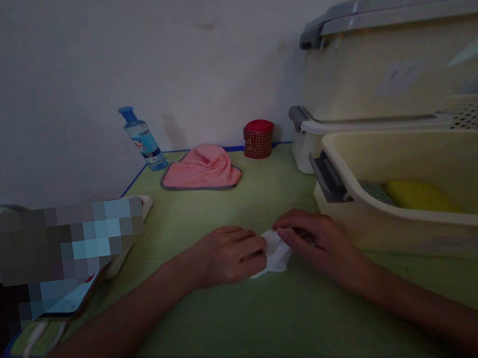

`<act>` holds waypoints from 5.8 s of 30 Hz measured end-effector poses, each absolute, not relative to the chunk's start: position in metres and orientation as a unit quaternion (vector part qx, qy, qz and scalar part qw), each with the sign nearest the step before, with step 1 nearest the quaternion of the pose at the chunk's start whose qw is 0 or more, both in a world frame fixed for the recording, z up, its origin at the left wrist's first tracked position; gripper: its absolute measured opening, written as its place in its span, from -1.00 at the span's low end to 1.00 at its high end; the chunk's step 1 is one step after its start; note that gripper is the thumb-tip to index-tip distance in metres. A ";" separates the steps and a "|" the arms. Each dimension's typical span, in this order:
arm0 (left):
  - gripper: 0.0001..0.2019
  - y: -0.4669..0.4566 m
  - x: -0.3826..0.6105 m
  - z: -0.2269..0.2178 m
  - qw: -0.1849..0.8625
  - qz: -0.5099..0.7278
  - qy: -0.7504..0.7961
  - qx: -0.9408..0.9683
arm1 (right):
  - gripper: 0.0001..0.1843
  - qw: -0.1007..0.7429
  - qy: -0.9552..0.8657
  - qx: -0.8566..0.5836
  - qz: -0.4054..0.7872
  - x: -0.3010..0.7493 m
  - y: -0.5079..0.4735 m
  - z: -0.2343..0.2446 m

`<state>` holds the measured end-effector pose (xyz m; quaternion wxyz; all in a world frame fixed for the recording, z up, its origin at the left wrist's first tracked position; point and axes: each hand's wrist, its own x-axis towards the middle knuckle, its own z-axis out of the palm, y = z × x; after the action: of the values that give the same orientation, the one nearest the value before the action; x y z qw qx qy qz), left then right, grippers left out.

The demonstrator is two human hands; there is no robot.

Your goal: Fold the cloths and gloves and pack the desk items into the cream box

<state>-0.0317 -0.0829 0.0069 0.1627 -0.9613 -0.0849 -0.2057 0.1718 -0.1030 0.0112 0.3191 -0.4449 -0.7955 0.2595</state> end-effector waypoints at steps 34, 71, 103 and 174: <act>-0.78 -0.068 -0.033 0.004 -0.504 -0.154 -0.291 -0.798 | -0.74 0.194 -0.776 -0.513 0.312 0.179 -0.098 0.002; -0.51 -0.078 -0.032 0.008 -0.748 -0.210 -0.240 -0.581 | -0.77 0.487 -0.578 -0.333 0.564 0.170 -0.105 0.014; -0.67 -0.100 -0.007 -0.010 -0.868 -0.094 -0.186 -0.450 | -0.81 0.349 -0.843 -0.373 0.167 0.161 -0.123 0.024; -0.63 -0.086 -0.009 -0.015 -0.863 -0.115 -0.185 -0.456 | -0.40 0.476 -0.476 -0.448 0.588 0.152 -0.105 -0.004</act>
<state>-0.0088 -0.0856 -0.0152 -0.8627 -0.4564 -0.1847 -0.1153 0.1522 -0.1046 -0.0043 0.4763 -0.4479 -0.4759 0.5882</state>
